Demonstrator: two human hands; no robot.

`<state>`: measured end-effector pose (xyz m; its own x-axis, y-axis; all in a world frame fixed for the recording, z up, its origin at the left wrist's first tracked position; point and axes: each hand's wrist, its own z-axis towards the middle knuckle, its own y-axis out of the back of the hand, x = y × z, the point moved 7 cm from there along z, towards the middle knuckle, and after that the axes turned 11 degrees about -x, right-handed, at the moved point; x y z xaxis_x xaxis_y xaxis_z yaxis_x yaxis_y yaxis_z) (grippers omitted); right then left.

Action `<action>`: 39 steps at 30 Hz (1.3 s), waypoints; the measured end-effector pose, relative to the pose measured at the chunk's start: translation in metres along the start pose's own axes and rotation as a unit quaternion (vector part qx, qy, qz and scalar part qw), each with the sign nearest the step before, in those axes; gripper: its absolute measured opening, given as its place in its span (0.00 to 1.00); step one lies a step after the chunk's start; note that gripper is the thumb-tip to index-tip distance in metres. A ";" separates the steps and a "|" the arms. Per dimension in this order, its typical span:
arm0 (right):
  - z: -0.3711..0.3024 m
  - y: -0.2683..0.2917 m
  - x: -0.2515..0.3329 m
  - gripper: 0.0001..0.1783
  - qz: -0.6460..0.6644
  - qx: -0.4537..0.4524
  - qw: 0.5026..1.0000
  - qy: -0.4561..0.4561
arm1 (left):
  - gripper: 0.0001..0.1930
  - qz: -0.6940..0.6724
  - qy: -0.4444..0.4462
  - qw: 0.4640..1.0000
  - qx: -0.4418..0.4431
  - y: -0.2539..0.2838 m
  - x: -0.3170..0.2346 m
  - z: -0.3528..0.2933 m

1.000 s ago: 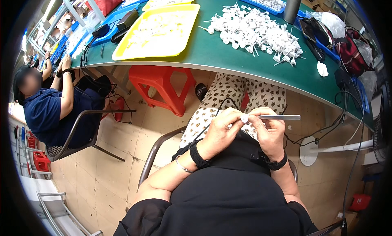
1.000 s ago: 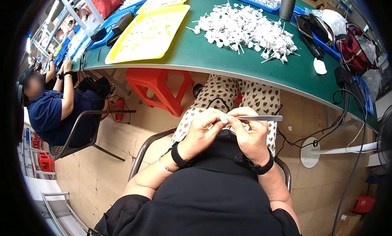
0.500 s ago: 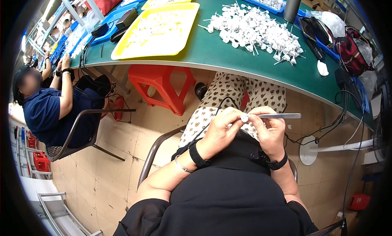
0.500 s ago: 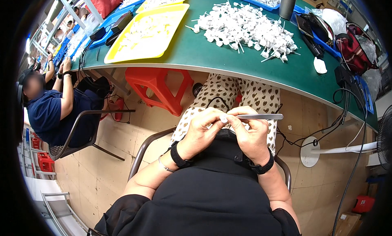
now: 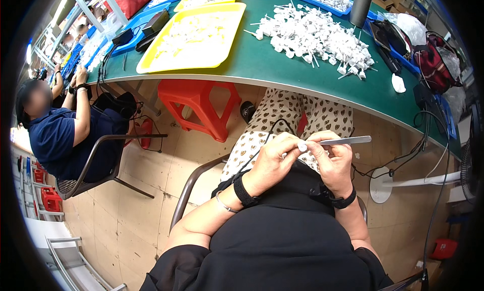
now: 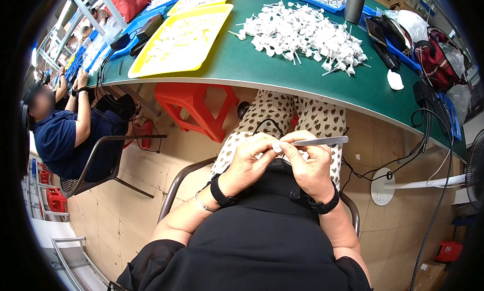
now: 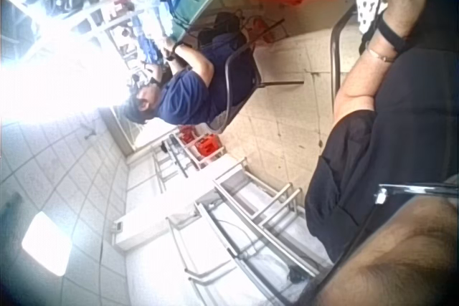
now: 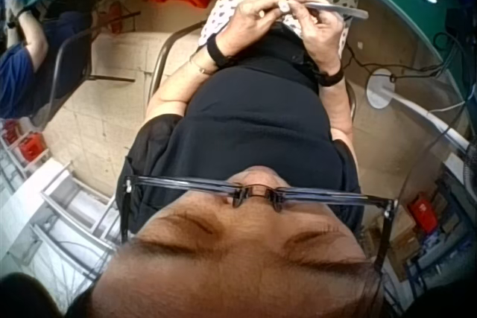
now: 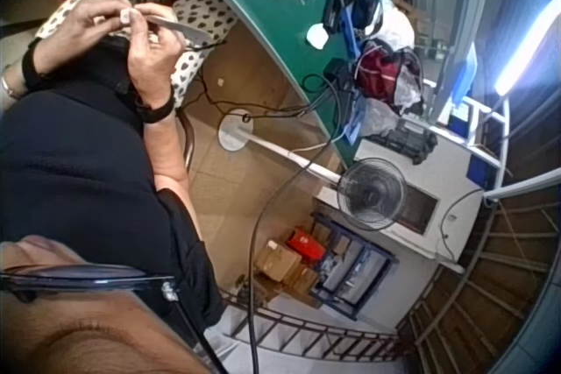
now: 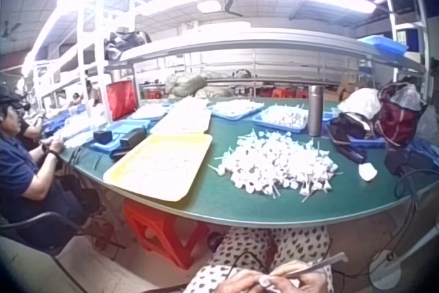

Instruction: The person sits at a green workbench and repeatedly picks up small white cylindrical components. Using a metal tool held in the right hand, they manipulate each component and place it into a yellow tray. The process is repetitive, with the person handling items one at a time from a pile on the table.

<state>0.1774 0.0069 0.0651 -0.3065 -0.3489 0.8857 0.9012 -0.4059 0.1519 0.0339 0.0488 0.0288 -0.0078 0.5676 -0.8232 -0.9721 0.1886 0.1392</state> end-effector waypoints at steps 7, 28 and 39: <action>0.000 -0.001 0.010 0.01 -0.052 -0.002 0.998 0.040 | 0.07 0.013 0.017 1.000 0.002 0.000 0.001 -0.001; -0.003 -0.001 0.001 0.04 0.058 -0.036 0.998 -0.005 | 0.09 -0.052 0.015 0.998 -0.033 0.005 0.002 0.002; -0.003 -0.001 0.000 0.03 0.021 -0.034 0.999 0.017 | 0.10 -0.014 -0.001 1.000 -0.028 0.004 0.001 0.001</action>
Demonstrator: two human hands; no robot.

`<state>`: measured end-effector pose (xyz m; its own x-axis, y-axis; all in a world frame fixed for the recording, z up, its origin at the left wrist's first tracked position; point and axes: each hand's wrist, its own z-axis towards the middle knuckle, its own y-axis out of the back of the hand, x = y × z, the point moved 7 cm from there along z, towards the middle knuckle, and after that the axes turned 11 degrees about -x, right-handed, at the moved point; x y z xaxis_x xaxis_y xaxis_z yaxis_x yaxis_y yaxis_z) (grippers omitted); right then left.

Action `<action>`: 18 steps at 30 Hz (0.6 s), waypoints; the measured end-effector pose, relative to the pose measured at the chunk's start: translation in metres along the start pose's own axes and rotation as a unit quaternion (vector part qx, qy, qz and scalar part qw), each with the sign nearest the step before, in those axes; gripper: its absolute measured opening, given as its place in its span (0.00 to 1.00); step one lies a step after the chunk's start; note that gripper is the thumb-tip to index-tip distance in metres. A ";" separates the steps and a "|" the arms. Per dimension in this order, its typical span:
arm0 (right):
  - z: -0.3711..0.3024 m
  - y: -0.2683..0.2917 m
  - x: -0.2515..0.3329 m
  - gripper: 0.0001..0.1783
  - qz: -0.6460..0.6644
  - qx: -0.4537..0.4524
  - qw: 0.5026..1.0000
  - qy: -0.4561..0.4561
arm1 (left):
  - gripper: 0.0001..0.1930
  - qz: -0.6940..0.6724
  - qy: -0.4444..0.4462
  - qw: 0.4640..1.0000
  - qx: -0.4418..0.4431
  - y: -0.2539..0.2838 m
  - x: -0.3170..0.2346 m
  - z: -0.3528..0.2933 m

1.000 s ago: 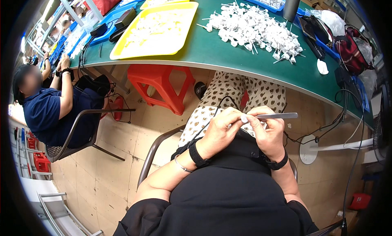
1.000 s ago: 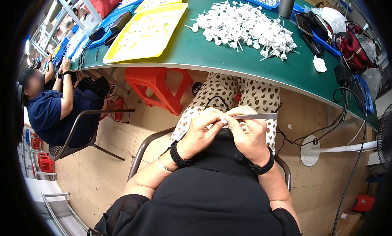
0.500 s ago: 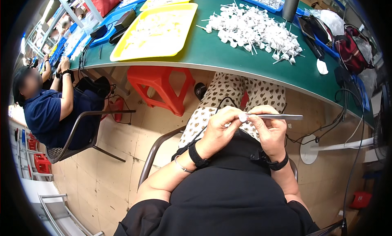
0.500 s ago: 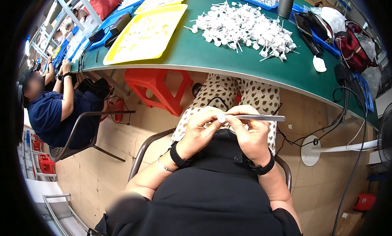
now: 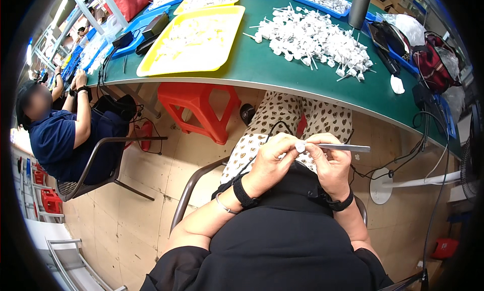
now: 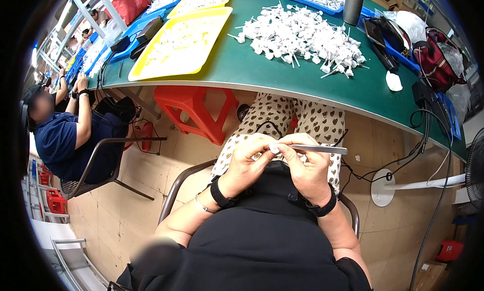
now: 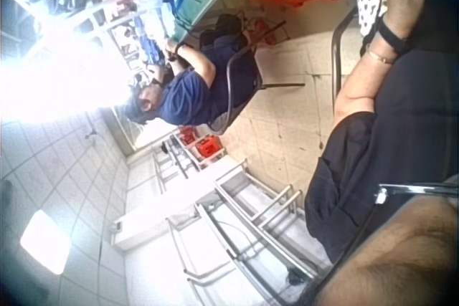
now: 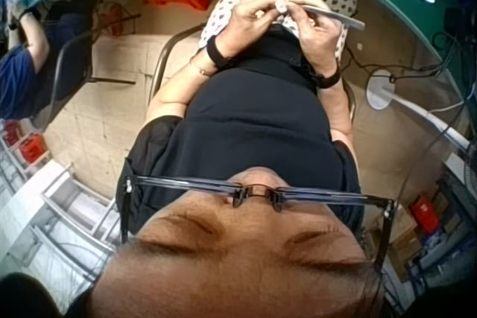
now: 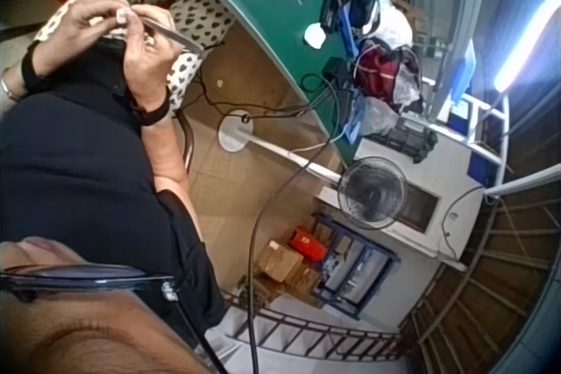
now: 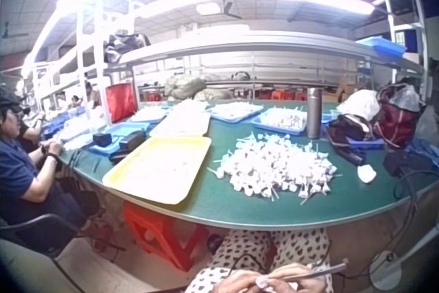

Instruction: The person sits at a green workbench and repeatedly picks up small white cylindrical components. Using a metal tool held in the right hand, they manipulate each component and place it into a yellow tray. The process is repetitive, with the person handling items one at a time from a pile on the table.

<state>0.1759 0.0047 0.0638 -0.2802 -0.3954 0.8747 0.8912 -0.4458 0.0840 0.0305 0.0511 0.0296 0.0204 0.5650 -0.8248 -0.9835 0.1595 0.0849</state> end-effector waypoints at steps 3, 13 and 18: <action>0.000 0.000 -0.003 0.03 0.005 -0.003 1.000 -0.001 | 0.10 0.005 0.002 1.000 0.002 0.000 0.000 0.000; 0.001 0.001 -0.003 0.03 0.012 -0.005 1.000 -0.014 | 0.09 0.010 -0.006 1.000 0.002 0.000 0.000 0.000; 0.001 0.000 -0.002 0.03 0.025 -0.007 0.999 -0.023 | 0.09 0.011 -0.004 1.000 0.004 0.000 0.000 0.000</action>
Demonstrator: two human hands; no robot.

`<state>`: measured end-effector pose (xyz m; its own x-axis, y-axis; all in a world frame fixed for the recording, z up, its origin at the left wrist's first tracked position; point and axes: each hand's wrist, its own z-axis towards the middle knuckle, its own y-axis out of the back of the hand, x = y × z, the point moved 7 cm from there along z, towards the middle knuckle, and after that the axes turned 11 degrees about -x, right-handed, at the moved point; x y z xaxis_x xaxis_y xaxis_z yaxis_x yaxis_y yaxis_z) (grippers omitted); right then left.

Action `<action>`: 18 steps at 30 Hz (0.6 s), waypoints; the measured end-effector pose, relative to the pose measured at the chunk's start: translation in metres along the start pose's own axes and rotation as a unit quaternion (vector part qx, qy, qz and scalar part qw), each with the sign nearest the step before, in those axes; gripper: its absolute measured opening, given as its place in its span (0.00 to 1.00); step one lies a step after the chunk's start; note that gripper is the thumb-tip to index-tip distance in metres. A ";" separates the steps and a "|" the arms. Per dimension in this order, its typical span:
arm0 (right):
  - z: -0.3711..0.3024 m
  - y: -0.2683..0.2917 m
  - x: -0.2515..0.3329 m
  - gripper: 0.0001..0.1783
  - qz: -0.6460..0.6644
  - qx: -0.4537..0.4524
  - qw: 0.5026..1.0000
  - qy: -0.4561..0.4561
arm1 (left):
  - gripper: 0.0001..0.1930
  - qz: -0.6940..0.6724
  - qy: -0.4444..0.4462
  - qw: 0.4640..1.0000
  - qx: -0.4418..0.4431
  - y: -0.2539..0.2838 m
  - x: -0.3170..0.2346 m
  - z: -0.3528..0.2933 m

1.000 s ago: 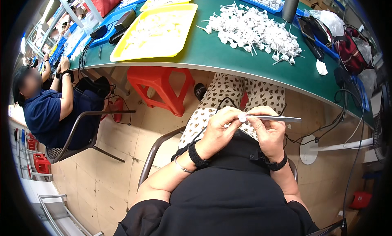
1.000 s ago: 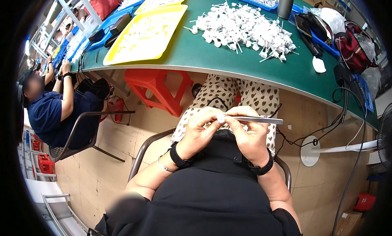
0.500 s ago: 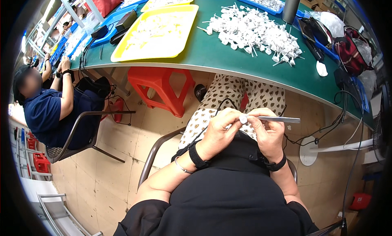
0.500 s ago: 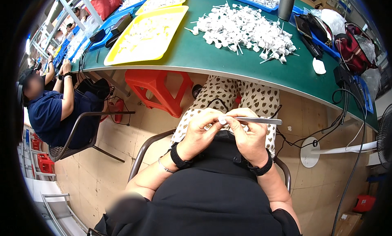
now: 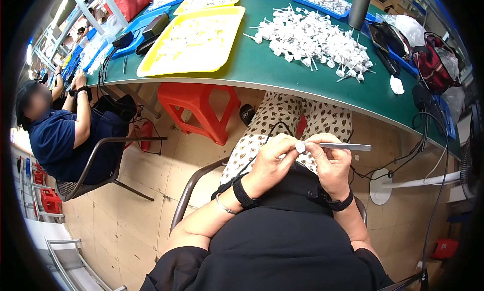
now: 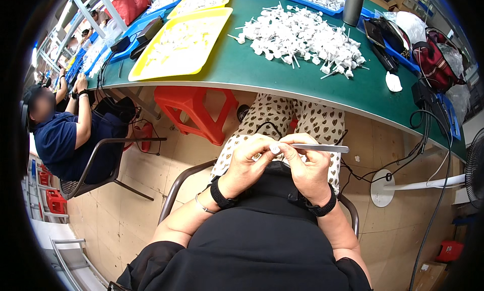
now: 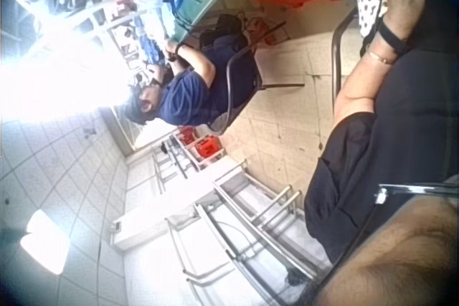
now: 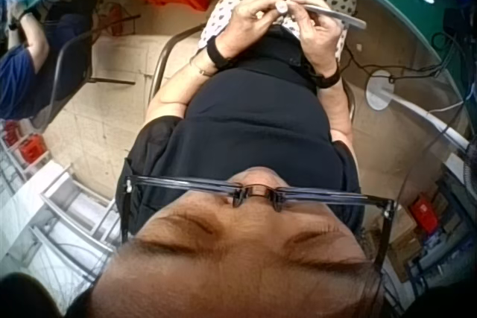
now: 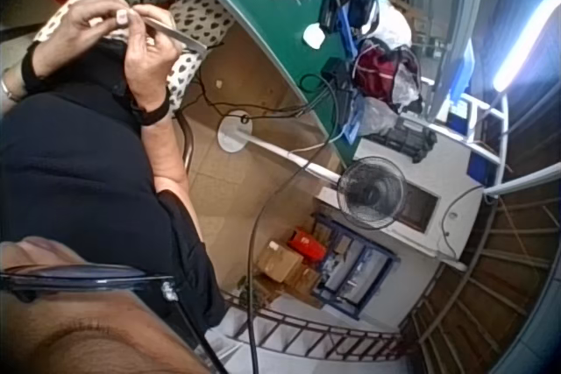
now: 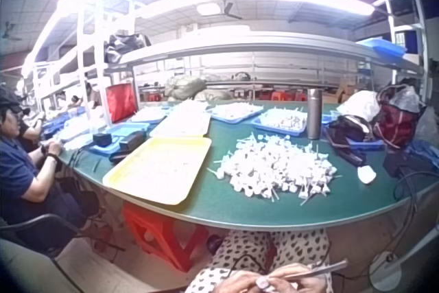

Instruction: The person sits at a green workbench and repeatedly picks up small white cylindrical components. Using a metal tool held in the right hand, they manipulate each component and place it into a yellow tray. The process is repetitive, with the person handling items one at a time from a pile on the table.

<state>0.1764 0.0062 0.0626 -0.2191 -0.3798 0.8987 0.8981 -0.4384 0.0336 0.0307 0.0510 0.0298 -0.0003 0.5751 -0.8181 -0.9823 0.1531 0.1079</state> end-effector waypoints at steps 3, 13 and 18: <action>0.000 0.000 -0.001 0.03 0.002 -0.006 1.000 -0.002 | 0.09 0.002 -0.001 1.000 0.000 0.000 0.000 0.000; 0.000 0.001 0.000 0.03 -0.008 -0.003 1.000 0.013 | 0.08 -0.003 0.005 1.000 -0.003 0.000 0.001 0.000; 0.000 0.003 -0.002 0.02 0.000 0.001 1.000 -0.003 | 0.08 -0.025 0.018 0.999 -0.010 0.000 0.002 -0.002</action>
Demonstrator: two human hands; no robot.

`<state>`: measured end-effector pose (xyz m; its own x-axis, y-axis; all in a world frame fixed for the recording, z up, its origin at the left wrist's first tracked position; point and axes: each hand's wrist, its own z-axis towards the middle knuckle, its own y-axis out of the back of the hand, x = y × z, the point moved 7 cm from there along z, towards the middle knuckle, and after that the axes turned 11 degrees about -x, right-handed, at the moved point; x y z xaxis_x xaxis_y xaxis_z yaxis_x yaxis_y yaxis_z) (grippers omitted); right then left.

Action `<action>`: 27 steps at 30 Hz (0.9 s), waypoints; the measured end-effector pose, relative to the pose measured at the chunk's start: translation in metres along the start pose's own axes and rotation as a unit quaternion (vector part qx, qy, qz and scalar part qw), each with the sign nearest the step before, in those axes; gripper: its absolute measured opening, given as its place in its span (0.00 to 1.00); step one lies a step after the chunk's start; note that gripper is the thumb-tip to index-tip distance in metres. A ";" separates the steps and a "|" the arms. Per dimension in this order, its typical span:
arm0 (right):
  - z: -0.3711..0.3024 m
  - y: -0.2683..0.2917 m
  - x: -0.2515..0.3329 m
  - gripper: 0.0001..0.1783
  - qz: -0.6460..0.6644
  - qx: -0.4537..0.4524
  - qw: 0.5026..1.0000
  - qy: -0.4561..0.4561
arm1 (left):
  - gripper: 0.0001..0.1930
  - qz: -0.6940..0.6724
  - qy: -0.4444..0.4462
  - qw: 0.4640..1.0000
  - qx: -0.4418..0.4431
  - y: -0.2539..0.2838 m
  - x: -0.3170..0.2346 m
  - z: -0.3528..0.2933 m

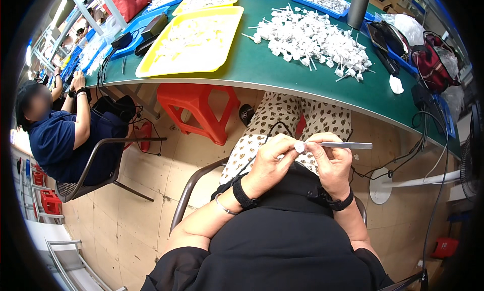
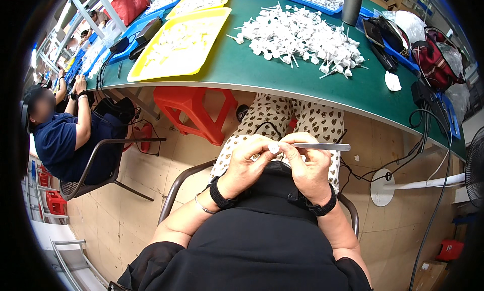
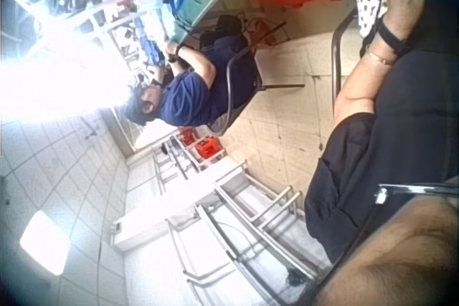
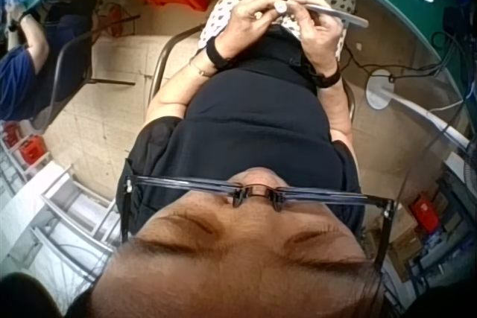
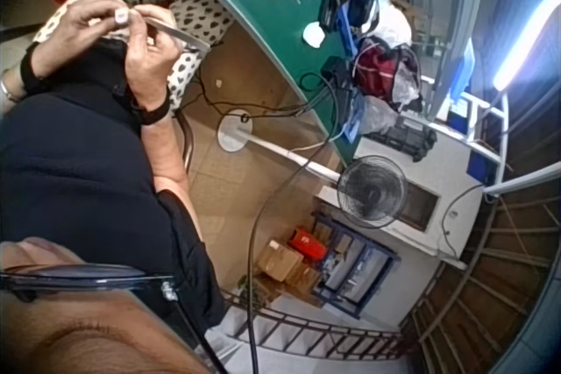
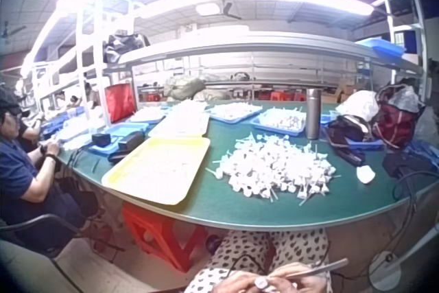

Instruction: The person sits at a green workbench and repeatedly picks up small white cylindrical components. Using a metal tool held in the right hand, they manipulate each component and place it into a yellow tray. The process is repetitive, with the person handling items one at a time from a pile on the table.

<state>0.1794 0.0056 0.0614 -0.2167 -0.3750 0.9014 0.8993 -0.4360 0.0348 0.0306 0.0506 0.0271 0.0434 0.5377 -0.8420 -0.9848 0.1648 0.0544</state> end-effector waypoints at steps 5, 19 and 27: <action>0.001 0.000 0.001 0.02 -0.012 0.003 1.000 0.020 | 0.08 -0.007 0.003 1.000 -0.001 -0.001 0.000 0.000; 0.004 0.002 0.000 0.02 0.002 0.043 0.993 -0.108 | 0.09 -0.005 -0.009 0.999 0.036 -0.004 -0.004 -0.001; 0.000 0.001 0.018 0.06 -0.024 -0.007 0.998 0.054 | 0.11 -0.027 -0.008 1.000 -0.005 0.003 -0.004 0.004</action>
<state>0.1767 -0.0019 0.0771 -0.2993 -0.4388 0.8473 0.8819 -0.4663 0.0700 0.0277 0.0523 0.0331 0.0989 0.5416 -0.8348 -0.9827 0.1850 0.0036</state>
